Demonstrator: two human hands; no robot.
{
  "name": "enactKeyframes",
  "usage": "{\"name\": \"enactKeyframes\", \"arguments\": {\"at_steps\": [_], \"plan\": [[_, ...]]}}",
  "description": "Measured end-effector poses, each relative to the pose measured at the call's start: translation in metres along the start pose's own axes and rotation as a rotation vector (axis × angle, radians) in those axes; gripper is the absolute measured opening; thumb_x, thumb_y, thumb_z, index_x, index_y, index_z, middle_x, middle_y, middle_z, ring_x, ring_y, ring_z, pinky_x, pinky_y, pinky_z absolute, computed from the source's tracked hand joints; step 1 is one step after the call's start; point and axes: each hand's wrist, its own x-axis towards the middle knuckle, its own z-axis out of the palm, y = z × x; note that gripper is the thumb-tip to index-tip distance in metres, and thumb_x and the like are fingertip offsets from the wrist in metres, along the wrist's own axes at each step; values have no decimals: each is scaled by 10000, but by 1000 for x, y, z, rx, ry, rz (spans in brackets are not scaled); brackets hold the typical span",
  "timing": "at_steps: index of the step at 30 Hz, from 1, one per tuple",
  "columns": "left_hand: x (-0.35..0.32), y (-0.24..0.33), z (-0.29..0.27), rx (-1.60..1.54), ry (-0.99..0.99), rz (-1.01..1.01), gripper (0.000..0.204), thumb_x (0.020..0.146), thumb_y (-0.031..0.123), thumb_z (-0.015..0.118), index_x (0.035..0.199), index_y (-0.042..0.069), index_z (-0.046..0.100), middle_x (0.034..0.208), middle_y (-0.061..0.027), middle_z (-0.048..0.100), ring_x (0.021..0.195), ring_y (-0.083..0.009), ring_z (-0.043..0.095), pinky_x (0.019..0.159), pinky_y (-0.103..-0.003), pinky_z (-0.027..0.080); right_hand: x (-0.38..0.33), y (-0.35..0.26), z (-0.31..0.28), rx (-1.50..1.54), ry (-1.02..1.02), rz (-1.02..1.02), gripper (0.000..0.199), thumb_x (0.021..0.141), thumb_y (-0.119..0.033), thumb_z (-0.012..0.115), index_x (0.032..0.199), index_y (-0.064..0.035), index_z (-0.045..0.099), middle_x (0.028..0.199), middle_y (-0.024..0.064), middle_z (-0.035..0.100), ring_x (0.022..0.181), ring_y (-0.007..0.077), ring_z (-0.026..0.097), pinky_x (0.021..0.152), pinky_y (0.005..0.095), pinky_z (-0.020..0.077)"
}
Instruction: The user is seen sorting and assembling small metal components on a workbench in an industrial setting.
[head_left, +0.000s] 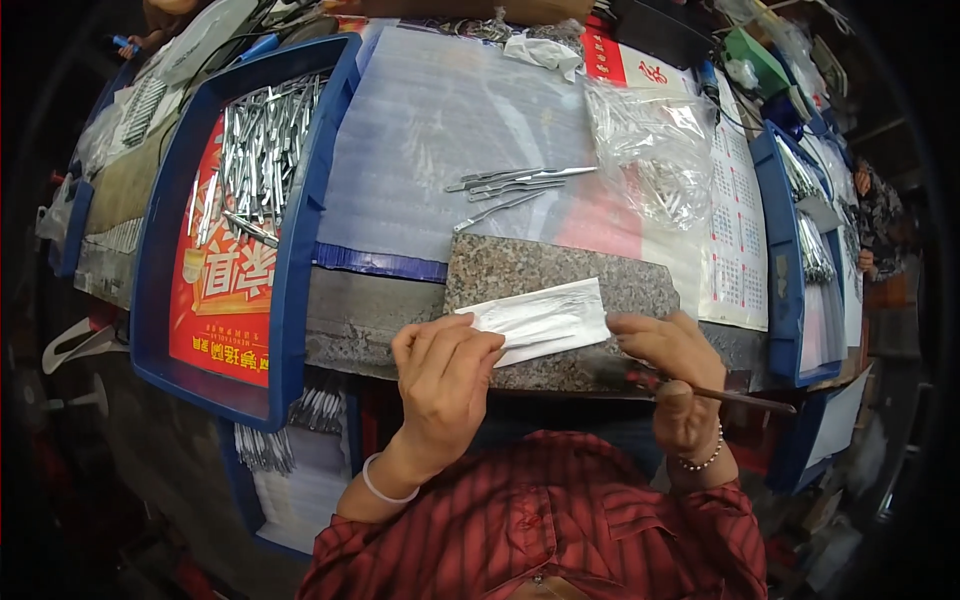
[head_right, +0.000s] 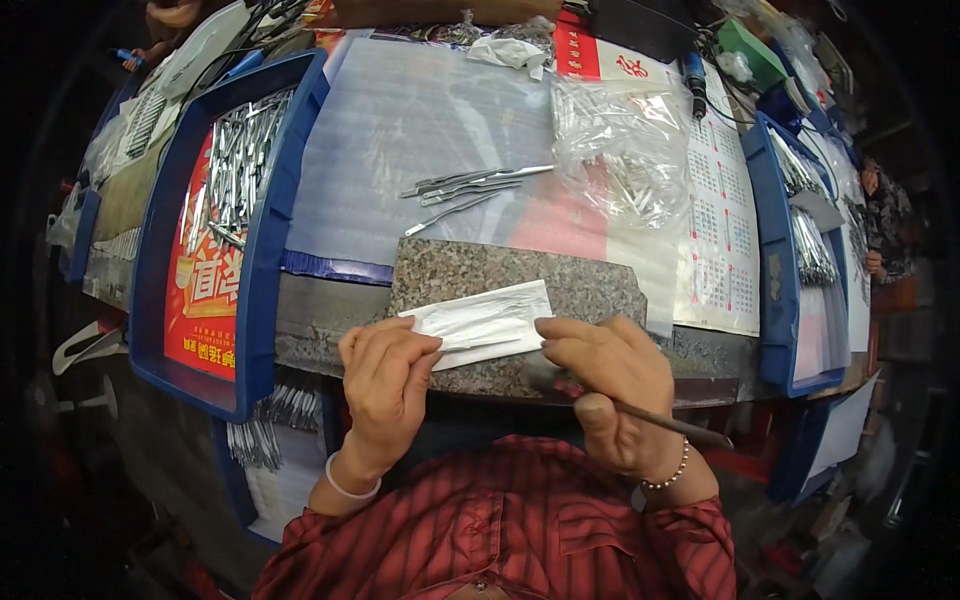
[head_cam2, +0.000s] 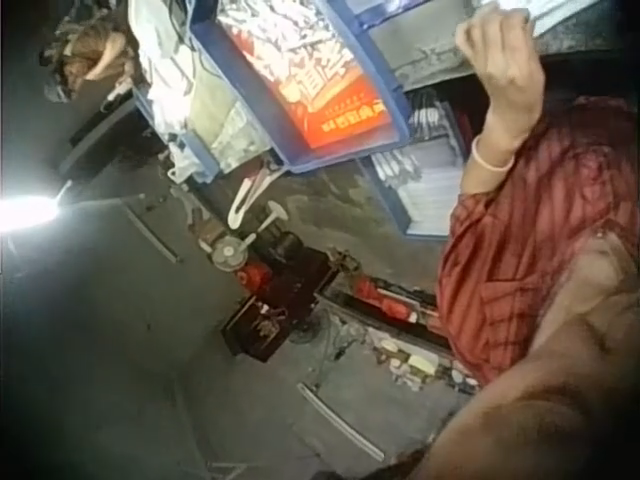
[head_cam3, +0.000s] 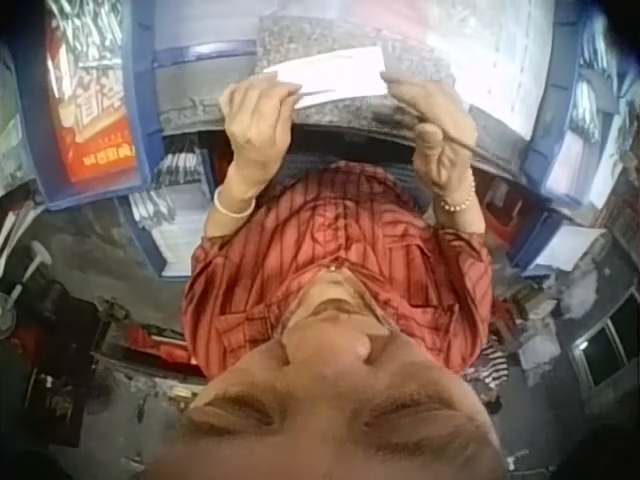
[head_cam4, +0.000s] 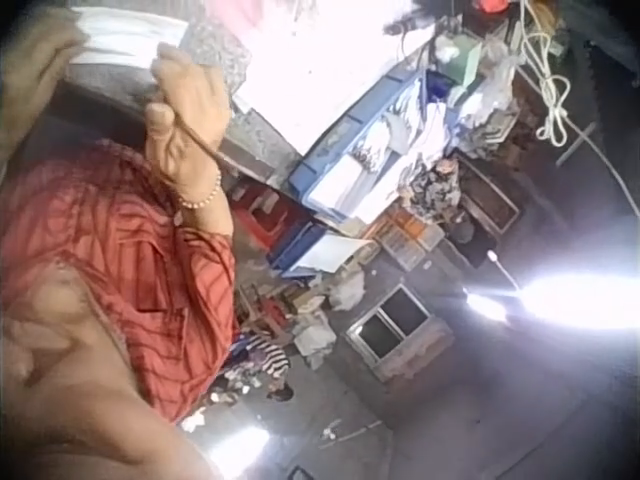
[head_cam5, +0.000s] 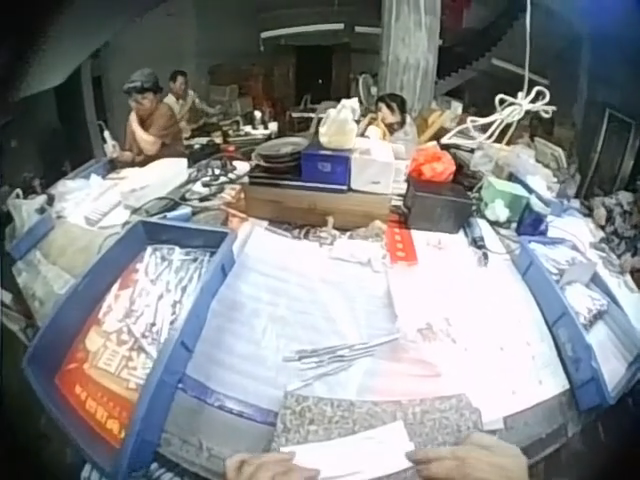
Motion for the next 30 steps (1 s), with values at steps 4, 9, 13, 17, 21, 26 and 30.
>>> {"name": "enactKeyframes", "arguments": {"at_steps": [4,9,13,17,21,26,30], "plan": [[-2,-5,-2,18,-16,22,201,750,17,720,930,64,645,868,-72,612,912,-266,619,849,-395,377,4,2,5,114,-113,159,451,995,-375,448,1086,26,632,1005,184,680,778,324,669,684,362,521],[-2,-9,-1,70,-79,76,222,748,61,670,967,80,644,879,-43,588,972,-231,604,870,-409,357,-4,-7,-4,-30,141,13,307,761,-66,620,1052,3,689,993,145,716,828,277,703,644,320,529],[-1,-9,-8,33,-118,61,243,734,57,670,975,78,646,884,-44,579,974,-232,602,869,-409,356,39,-9,15,-188,-309,-20,133,818,-98,668,912,-15,624,902,153,680,648,298,656,510,326,480],[-4,-10,-4,5,-109,30,247,724,47,664,969,71,648,882,-46,572,962,-238,603,865,-412,355,28,17,19,-33,-273,11,193,902,-190,627,967,-8,614,876,163,652,680,333,655,565,354,513],[-1,-12,-4,-26,-102,55,240,733,57,651,973,62,643,881,-49,571,954,-239,605,859,-411,355,32,9,16,-34,-133,32,317,984,-297,513,973,-6,637,938,165,678,714,311,680,608,335,532],[-3,-15,-3,-43,-78,58,235,745,76,641,979,61,636,883,-52,568,949,-237,605,857,-411,355,30,-18,22,-47,226,-46,179,903,-134,524,850,13,611,891,242,700,622,289,679,515,345,528],[-6,-18,-5,-15,-65,19,271,690,44,695,955,74,646,864,-51,558,927,-251,613,831,-409,368,35,-26,21,-40,16,-207,183,874,-168,606,951,-2,607,861,214,705,572,232,658,447,298,474]]}}
